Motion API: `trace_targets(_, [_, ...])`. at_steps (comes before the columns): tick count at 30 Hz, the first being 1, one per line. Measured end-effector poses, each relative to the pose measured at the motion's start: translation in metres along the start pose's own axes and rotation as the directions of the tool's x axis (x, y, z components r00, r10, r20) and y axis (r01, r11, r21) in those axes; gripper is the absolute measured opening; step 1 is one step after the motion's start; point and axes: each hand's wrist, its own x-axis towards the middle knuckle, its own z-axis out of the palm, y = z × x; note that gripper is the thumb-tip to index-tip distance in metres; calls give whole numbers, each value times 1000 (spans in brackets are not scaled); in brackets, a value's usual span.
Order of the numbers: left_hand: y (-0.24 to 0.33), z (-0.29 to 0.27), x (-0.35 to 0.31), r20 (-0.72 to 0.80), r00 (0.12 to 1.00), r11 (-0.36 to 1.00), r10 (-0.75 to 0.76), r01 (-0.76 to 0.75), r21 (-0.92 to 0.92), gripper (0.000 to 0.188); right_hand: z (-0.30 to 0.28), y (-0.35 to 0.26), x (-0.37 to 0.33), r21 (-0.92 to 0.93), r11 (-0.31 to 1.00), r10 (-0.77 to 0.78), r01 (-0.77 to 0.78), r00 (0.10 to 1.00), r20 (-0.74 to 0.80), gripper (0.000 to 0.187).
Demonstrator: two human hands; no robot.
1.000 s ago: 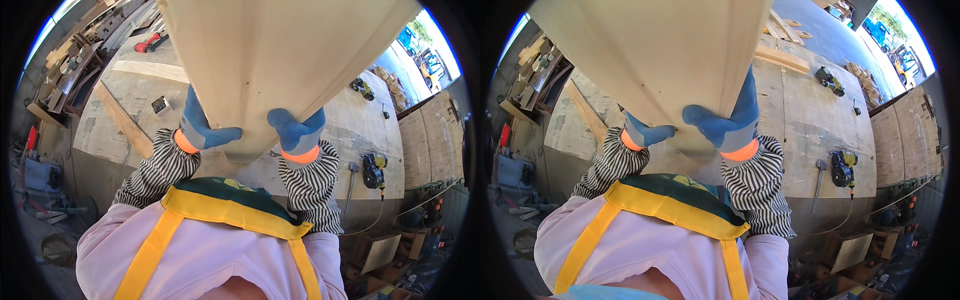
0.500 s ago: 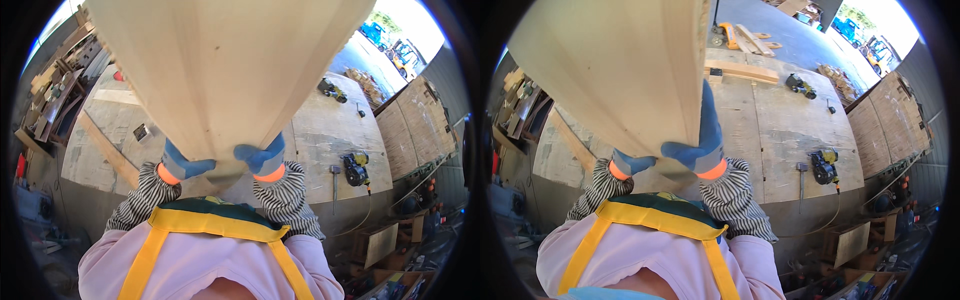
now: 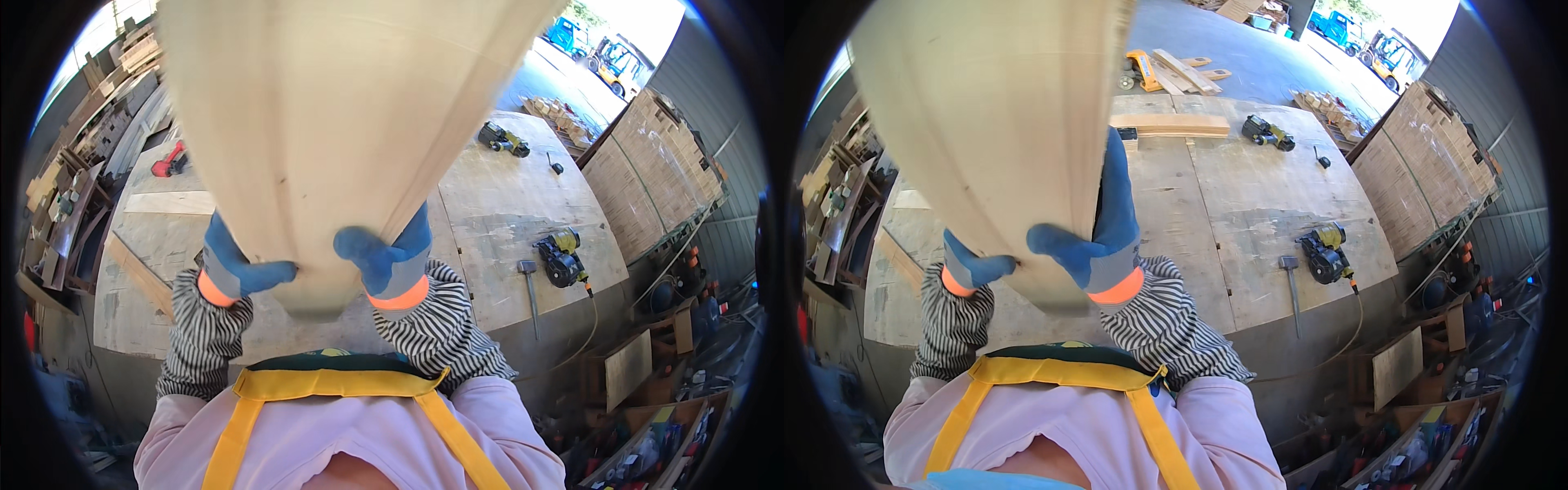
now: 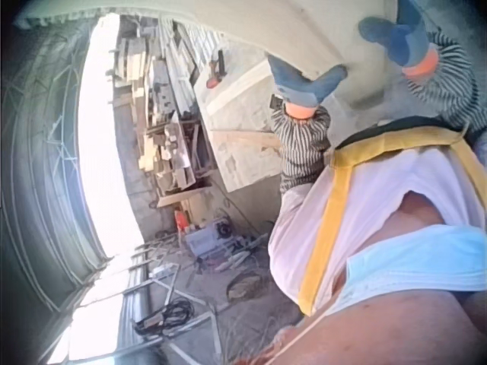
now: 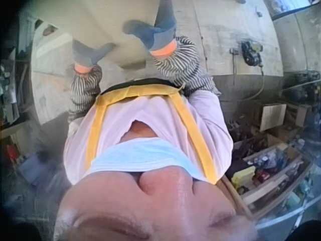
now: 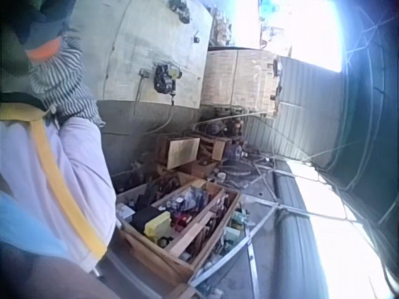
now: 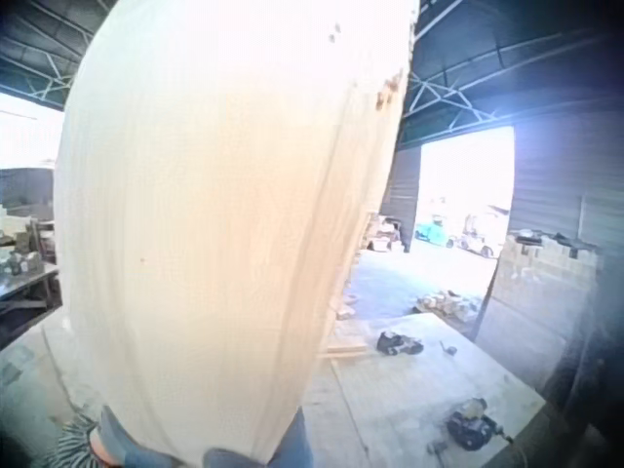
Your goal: The person picks up long wooden planks from a workbench, aligns them, and stacks them into a neat pile. The person repeatedly lifts, positions, and places the planks one by one, building a growing stack on the bench.
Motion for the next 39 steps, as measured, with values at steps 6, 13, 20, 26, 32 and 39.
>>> trace_targets(6, [-3,34,93,250,959,985,131,-155,76,109,-64,69,-7,94,995,21,15,929,-369,76])
trace_targets(13, [-119,131,218,674,702,968,-232,100,230,95,-162,122,-1,405,913,260,43,705,-660,65])
trace_targets(20, [-287,228,256,773,321,829,-547,337,446,87,-266,233,-43,493,859,509,-136,316,-801,69])
trace_targets(26, [-395,268,251,759,184,749,-625,414,517,86,-308,294,-60,565,812,582,-149,122,-804,68])
trace_targets(32, [-447,284,231,786,98,739,-611,426,521,86,-321,332,-88,572,791,590,-218,20,-807,67])
trace_targets(39, [-478,262,200,825,28,749,-564,438,497,88,-292,343,-106,622,734,640,-274,-30,-768,71])
